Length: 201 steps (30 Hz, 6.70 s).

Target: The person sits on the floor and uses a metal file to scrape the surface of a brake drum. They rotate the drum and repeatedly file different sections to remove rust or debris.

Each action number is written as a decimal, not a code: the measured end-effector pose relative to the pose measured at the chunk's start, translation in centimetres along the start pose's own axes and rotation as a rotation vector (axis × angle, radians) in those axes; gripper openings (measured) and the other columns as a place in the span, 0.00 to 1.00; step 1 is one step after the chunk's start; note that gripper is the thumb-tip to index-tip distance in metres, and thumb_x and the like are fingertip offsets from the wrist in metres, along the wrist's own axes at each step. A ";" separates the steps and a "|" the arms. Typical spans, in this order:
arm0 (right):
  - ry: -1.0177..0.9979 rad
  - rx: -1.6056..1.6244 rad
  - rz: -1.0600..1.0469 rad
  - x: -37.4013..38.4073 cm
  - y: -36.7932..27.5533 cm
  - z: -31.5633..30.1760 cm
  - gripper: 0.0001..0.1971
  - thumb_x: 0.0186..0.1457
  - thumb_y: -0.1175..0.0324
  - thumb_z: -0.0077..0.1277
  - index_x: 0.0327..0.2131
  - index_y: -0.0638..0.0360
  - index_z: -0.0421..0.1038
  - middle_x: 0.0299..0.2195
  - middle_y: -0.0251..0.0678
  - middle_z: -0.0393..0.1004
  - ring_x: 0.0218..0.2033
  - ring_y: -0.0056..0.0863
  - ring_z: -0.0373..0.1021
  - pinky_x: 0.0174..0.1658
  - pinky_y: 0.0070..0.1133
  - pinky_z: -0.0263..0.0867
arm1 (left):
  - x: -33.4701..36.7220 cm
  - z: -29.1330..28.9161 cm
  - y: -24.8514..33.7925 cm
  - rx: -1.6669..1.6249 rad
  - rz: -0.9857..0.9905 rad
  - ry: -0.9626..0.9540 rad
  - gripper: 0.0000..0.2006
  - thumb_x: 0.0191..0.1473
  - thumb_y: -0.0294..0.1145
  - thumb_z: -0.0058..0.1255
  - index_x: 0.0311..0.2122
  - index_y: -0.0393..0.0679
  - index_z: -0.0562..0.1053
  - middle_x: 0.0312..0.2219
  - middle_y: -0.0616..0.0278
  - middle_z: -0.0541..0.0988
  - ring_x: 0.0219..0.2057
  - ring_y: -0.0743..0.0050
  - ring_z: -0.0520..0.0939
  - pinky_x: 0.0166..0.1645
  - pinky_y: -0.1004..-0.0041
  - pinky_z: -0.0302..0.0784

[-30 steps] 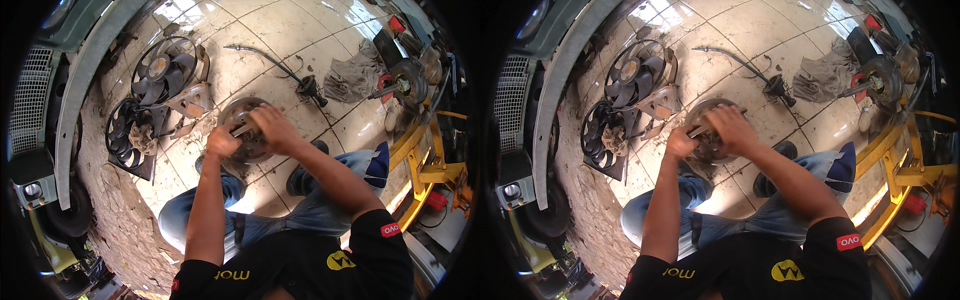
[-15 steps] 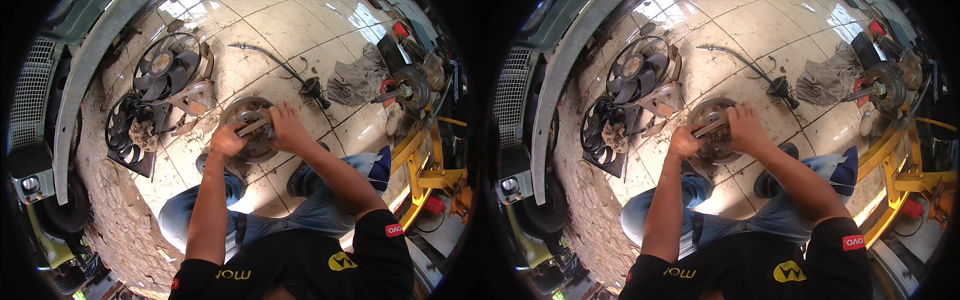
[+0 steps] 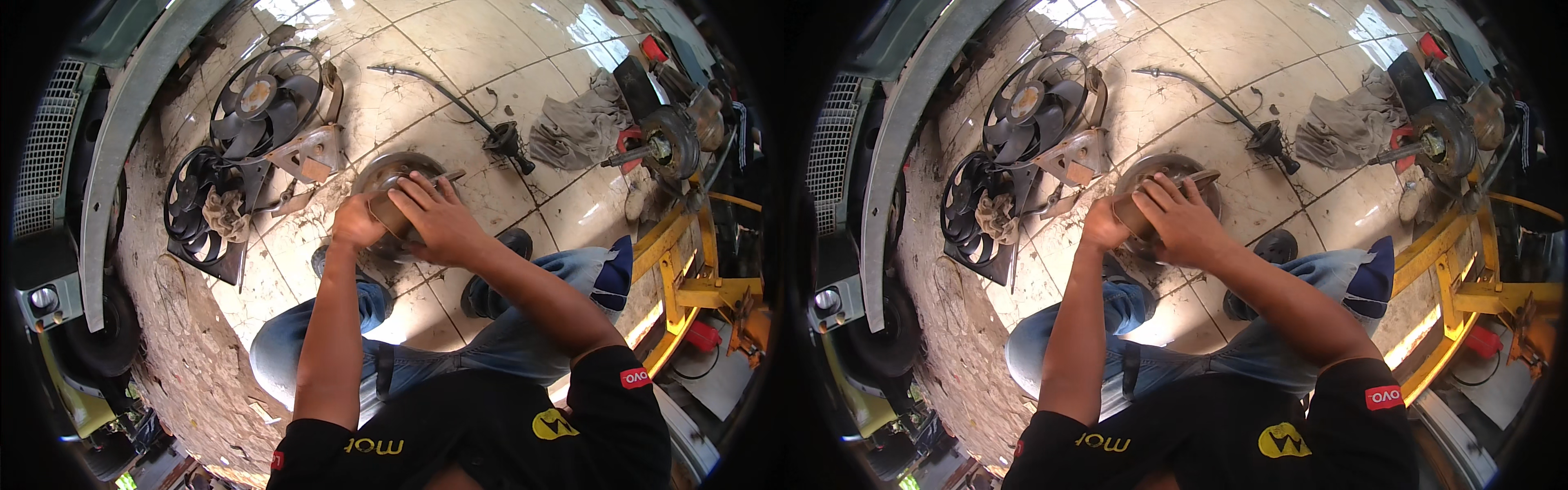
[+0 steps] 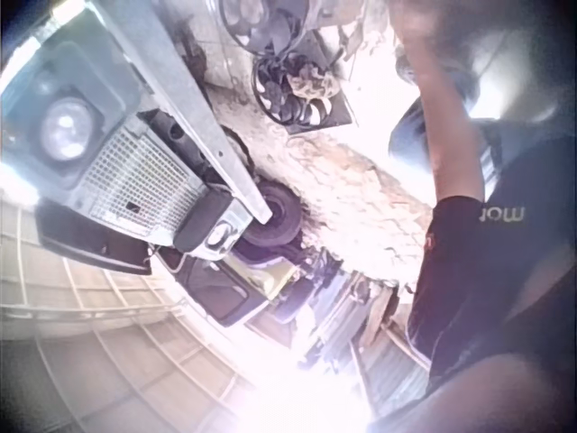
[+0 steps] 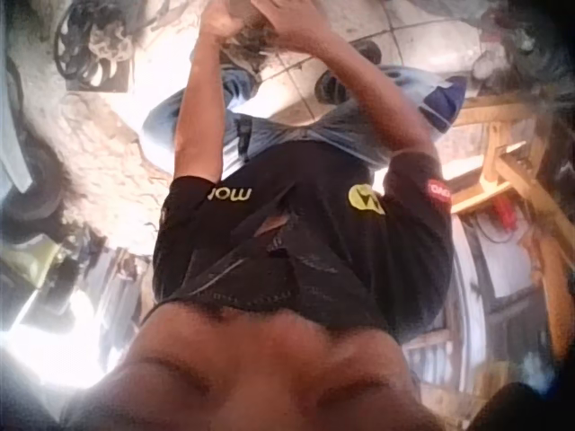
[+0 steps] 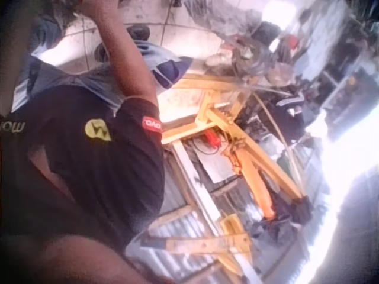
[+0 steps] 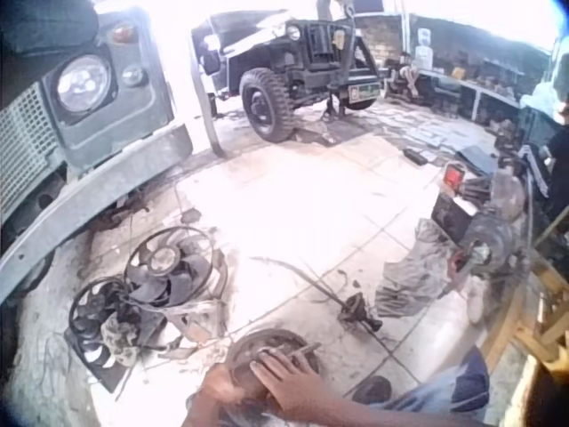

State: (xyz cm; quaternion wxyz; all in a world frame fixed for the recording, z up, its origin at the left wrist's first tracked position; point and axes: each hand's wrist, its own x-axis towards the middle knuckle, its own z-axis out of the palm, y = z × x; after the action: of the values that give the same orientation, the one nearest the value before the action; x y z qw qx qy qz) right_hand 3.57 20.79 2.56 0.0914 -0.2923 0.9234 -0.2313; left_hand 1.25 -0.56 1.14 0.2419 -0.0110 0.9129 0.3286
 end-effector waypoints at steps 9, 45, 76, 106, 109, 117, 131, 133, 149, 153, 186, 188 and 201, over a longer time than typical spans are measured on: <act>-0.005 0.013 0.149 0.0 0.8 0.3 0.44 0.47 0.65 0.63 0.65 0.59 0.50 0.66 0.49 0.54 0.70 0.50 0.45 0.69 0.46 0.43 | 0.7 0.5 -1.0 0.110 -0.022 -0.024 0.24 0.43 0.41 0.62 0.50 0.53 0.79 0.41 0.51 0.83 0.44 0.53 0.84 0.51 0.65 0.78; -0.134 -0.166 0.233 -0.5 0.9 -2.0 0.47 0.52 0.54 0.60 0.68 0.58 0.45 0.65 0.58 0.53 0.69 0.56 0.47 0.69 0.43 0.44 | -0.5 0.6 0.6 0.109 0.001 0.040 0.24 0.43 0.38 0.61 0.49 0.49 0.79 0.39 0.47 0.83 0.42 0.51 0.84 0.50 0.64 0.78; -0.008 -0.056 0.190 0.4 0.7 -0.7 0.40 0.60 0.40 0.44 0.62 0.69 0.56 0.64 0.53 0.58 0.67 0.51 0.52 0.69 0.46 0.42 | -0.8 0.0 1.4 0.132 -0.013 0.010 0.23 0.43 0.37 0.57 0.49 0.50 0.79 0.43 0.48 0.82 0.46 0.49 0.82 0.55 0.62 0.75; 0.015 0.169 0.195 1.3 1.5 -1.8 0.29 0.63 0.49 0.47 0.56 0.64 0.66 0.56 0.54 0.66 0.59 0.54 0.61 0.63 0.42 0.55 | -0.4 -0.1 0.9 0.129 0.011 0.031 0.20 0.44 0.41 0.56 0.45 0.52 0.80 0.43 0.51 0.82 0.47 0.48 0.81 0.55 0.59 0.75; 0.167 0.121 -0.053 0.8 -0.3 -1.3 0.28 0.63 0.49 0.45 0.54 0.65 0.66 0.54 0.53 0.68 0.58 0.54 0.62 0.61 0.43 0.56 | -0.5 -0.8 1.4 0.126 -0.033 -0.029 0.20 0.44 0.40 0.55 0.45 0.52 0.80 0.44 0.51 0.82 0.47 0.48 0.81 0.56 0.60 0.74; 0.074 0.120 0.121 1.3 1.4 -1.4 0.29 0.64 0.48 0.44 0.53 0.68 0.67 0.54 0.54 0.69 0.59 0.53 0.62 0.63 0.42 0.55 | 0.1 0.8 -0.5 0.131 0.074 0.082 0.21 0.42 0.40 0.59 0.45 0.49 0.80 0.39 0.47 0.82 0.43 0.47 0.82 0.50 0.59 0.78; 0.119 0.195 -0.028 0.6 -1.6 -1.9 0.24 0.68 0.52 0.36 0.53 0.61 0.70 0.55 0.49 0.71 0.60 0.51 0.63 0.64 0.44 0.53 | -1.1 -1.5 2.0 0.084 -0.038 -0.046 0.23 0.44 0.39 0.53 0.49 0.54 0.79 0.47 0.51 0.81 0.50 0.49 0.79 0.58 0.60 0.72; 0.137 0.188 0.083 1.2 0.5 -1.3 0.22 0.68 0.54 0.37 0.52 0.60 0.71 0.55 0.49 0.71 0.60 0.51 0.63 0.64 0.44 0.54 | -0.6 -0.4 0.7 0.130 0.004 0.013 0.23 0.42 0.40 0.55 0.48 0.53 0.80 0.43 0.49 0.81 0.47 0.49 0.81 0.55 0.60 0.75; 0.197 0.155 -0.022 1.4 -0.3 -0.8 0.19 0.67 0.59 0.38 0.51 0.61 0.71 0.52 0.46 0.73 0.57 0.49 0.66 0.61 0.46 0.55 | 0.4 -0.5 0.3 0.197 -0.106 -0.053 0.24 0.40 0.40 0.56 0.48 0.53 0.79 0.41 0.47 0.82 0.45 0.48 0.81 0.53 0.60 0.76; 0.046 0.155 0.242 1.7 3.7 -0.8 0.20 0.67 0.59 0.37 0.52 0.61 0.71 0.54 0.47 0.72 0.60 0.49 0.64 0.63 0.46 0.53 | -0.1 -0.7 1.5 0.148 -0.037 -0.027 0.22 0.43 0.41 0.55 0.46 0.52 0.80 0.46 0.49 0.80 0.50 0.50 0.79 0.58 0.59 0.73; 0.079 0.037 -0.037 0.6 -1.1 -1.6 0.24 0.69 0.53 0.33 0.57 0.57 0.68 0.58 0.44 0.68 0.64 0.46 0.59 0.66 0.47 0.48 | 0.1 -0.7 1.0 0.183 -0.104 -0.068 0.21 0.44 0.38 0.55 0.46 0.49 0.80 0.45 0.48 0.81 0.50 0.51 0.79 0.58 0.62 0.72; 0.073 0.005 0.055 0.8 0.5 -1.2 0.24 0.69 0.53 0.34 0.57 0.58 0.67 0.58 0.44 0.68 0.64 0.46 0.59 0.66 0.47 0.47 | -0.2 -1.2 1.6 0.206 -0.118 -0.068 0.21 0.42 0.40 0.59 0.44 0.45 0.80 0.43 0.47 0.81 0.48 0.50 0.80 0.56 0.61 0.74; -0.158 0.037 0.226 1.5 3.6 -1.9 0.25 0.69 0.54 0.34 0.58 0.62 0.66 0.58 0.47 0.68 0.64 0.47 0.59 0.66 0.45 0.49 | -1.2 1.0 0.5 0.105 0.063 0.084 0.21 0.41 0.40 0.61 0.42 0.45 0.80 0.38 0.44 0.82 0.43 0.46 0.82 0.51 0.59 0.78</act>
State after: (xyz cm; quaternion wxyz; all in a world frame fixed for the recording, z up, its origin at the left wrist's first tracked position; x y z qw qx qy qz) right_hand -0.03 23.17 2.41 0.1947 -0.2022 0.9360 -0.2126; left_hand 2.67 0.29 1.25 0.1931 0.0165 0.9382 0.2868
